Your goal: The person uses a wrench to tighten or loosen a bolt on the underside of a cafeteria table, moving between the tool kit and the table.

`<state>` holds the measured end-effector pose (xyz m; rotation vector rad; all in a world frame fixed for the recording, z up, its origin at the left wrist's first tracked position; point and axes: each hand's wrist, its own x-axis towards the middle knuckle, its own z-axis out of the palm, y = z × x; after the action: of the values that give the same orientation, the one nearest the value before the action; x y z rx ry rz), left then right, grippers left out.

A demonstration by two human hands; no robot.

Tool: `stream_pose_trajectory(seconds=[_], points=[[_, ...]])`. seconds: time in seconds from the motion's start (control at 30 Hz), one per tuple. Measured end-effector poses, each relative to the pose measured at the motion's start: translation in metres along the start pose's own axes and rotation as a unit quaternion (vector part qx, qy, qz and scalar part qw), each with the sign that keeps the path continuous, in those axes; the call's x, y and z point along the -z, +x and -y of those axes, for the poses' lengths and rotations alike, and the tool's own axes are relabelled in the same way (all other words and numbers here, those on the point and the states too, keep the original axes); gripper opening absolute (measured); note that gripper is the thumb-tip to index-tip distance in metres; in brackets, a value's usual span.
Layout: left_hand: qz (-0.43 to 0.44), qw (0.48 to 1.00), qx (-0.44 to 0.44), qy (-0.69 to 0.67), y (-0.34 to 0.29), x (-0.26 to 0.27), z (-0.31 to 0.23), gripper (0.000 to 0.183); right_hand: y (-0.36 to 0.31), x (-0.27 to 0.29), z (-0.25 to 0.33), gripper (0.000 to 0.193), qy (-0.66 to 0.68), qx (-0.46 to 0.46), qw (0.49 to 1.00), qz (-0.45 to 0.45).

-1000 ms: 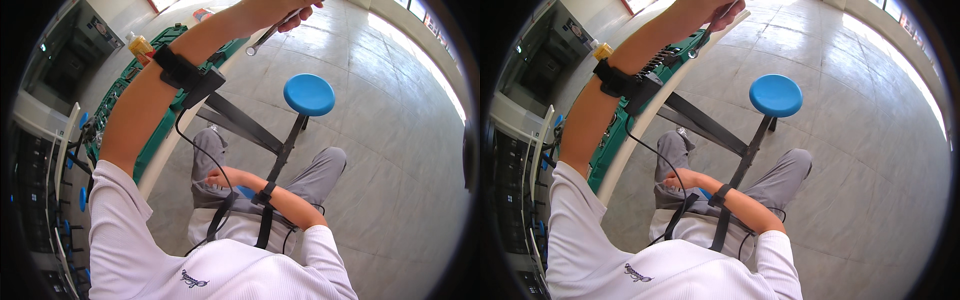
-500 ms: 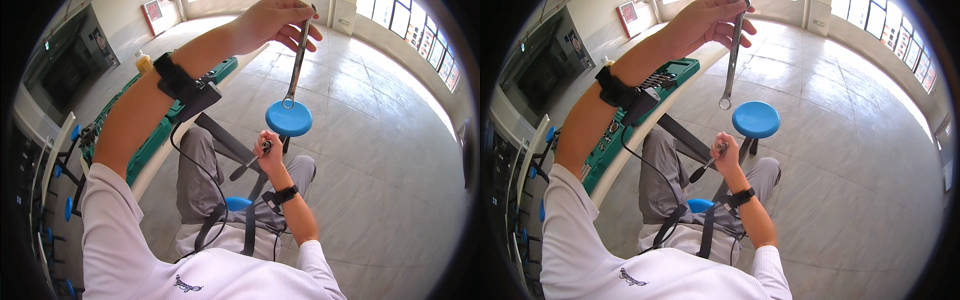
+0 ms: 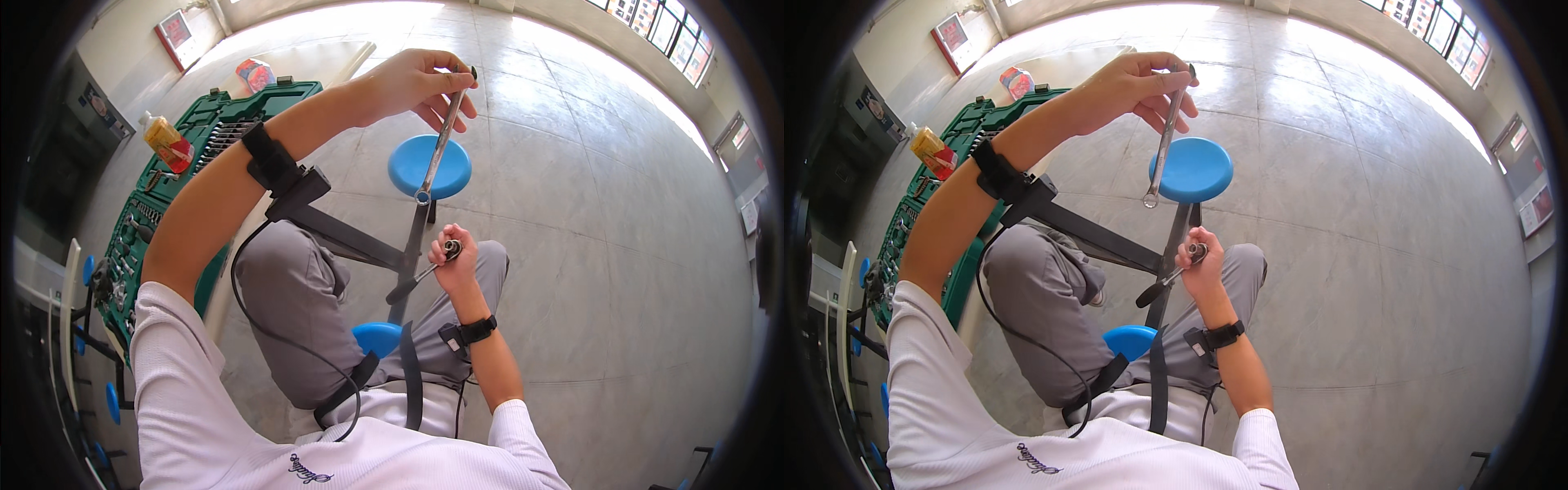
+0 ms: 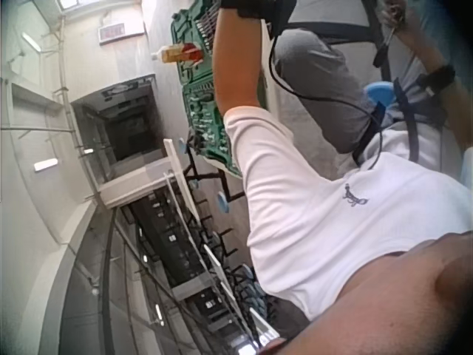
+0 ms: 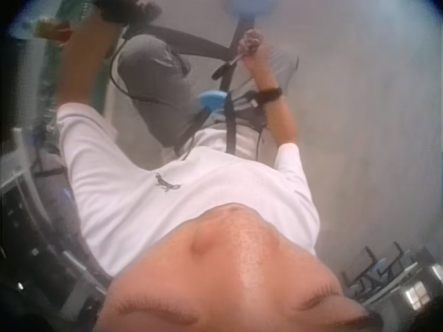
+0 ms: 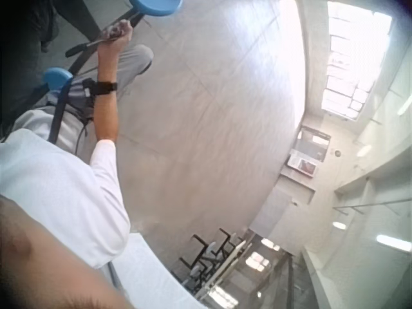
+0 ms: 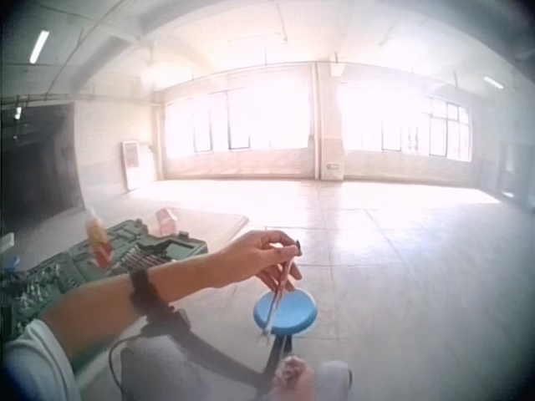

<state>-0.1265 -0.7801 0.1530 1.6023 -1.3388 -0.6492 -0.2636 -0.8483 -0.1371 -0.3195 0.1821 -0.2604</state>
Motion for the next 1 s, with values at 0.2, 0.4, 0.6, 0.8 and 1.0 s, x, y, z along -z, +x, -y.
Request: stream_pose_trajectory(seconds=[0.2,0.4,0.6,0.8,1.0], points=[[0.053,0.998,0.009,0.011,0.023,0.001,0.053,0.027,0.013,0.027,0.030,0.016,-0.058,0.094,0.985,-0.132],[0.065,0.993,0.071,0.066,0.043,-0.008,0.131,0.024,0.029,0.052,0.035,0.020,-0.072,0.057,0.955,-0.281],[0.063,0.962,0.264,-0.014,0.029,-0.017,0.243,0.023,0.050,0.102,0.001,0.020,-0.106,-0.048,0.924,-0.365],[0.159,0.930,0.331,0.003,-0.005,-0.058,0.272,0.023,0.047,0.151,-0.021,0.020,-0.161,-0.140,0.910,-0.355],[0.174,0.930,0.321,0.033,-0.011,-0.067,0.270,0.024,0.068,0.129,-0.029,0.027,-0.207,-0.101,0.918,-0.324]])
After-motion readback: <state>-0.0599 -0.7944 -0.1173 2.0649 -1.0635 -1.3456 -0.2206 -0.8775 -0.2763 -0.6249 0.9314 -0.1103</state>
